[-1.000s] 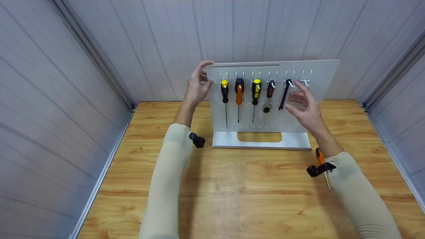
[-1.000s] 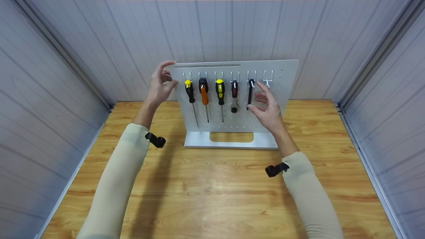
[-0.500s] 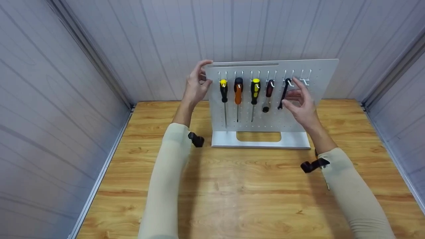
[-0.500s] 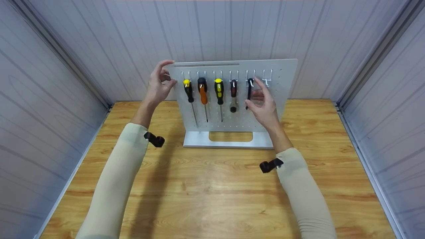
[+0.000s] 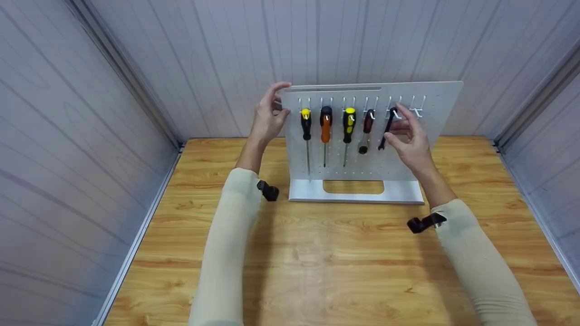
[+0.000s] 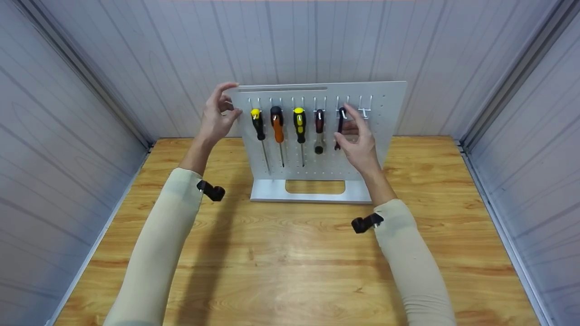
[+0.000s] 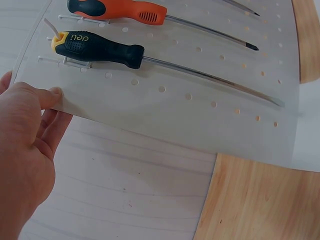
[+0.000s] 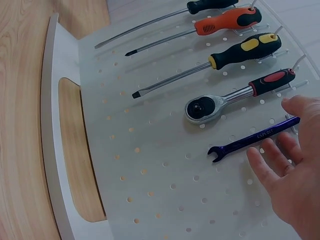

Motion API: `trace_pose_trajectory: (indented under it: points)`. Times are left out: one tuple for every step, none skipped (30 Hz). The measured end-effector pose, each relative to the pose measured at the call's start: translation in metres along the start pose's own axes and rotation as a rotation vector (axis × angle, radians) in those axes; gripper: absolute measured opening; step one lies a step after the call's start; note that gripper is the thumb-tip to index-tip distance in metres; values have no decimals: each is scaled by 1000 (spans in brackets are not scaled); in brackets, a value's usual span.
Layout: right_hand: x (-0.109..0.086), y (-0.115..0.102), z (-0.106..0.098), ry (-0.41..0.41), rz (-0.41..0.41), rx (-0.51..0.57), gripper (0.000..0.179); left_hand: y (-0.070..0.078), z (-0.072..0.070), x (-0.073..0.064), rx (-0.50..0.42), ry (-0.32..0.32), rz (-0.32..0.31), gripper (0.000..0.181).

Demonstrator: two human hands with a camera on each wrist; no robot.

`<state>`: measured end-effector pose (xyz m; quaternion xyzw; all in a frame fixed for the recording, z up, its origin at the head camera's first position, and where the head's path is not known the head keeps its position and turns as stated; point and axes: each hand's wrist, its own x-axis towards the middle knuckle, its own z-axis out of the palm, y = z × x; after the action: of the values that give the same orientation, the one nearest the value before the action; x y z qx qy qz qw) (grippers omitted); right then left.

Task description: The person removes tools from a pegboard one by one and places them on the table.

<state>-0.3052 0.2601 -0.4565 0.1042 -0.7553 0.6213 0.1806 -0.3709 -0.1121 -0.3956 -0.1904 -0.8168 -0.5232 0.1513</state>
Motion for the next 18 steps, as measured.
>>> trace_pose_trajectory:
  points:
    - [0,0,0,-2,8,-3,74,0,0,0,-3,-1,2,57]
    - [0,0,0,-4,15,-6,74,0,0,1,-6,-2,3,58]
    - [0,0,0,-9,21,-11,74,0,0,1,-7,-2,5,57]
    - [0,-1,0,-13,25,-16,74,0,0,1,-7,-3,5,57]
    - [0,-1,0,-18,30,-21,74,-1,0,1,-6,-3,6,57]
    - [0,-2,0,-20,33,-22,74,-1,0,1,-6,-3,7,57]
    - [0,-2,0,-22,36,-24,73,-1,0,1,-4,-2,5,57]
    - [-1,-3,0,-24,38,-26,73,-1,0,1,-3,-2,4,57]
    - [-1,-3,0,-24,41,-27,73,-1,0,1,-2,-1,3,57]
    - [-1,-4,0,-23,42,-31,72,-1,0,1,-3,0,2,57]
    - [0,-4,0,-21,42,-33,72,-1,0,1,-4,1,2,57]
    - [0,-4,1,-16,40,-36,72,-1,0,1,-5,1,2,57]
    - [0,-5,1,-10,37,-40,71,-1,0,0,-5,3,1,57]
    - [0,-5,2,-3,33,-42,71,-1,0,0,-5,3,0,57]
    - [0,-5,3,4,28,-42,70,-1,0,0,-4,3,-1,57]
    - [1,-5,3,12,23,-42,69,-1,0,0,-3,3,-2,57]
    - [1,-5,4,20,19,-39,69,-1,-1,0,-3,2,-2,57]
    - [1,-5,5,28,15,-35,68,-1,-1,0,-4,2,-1,56]
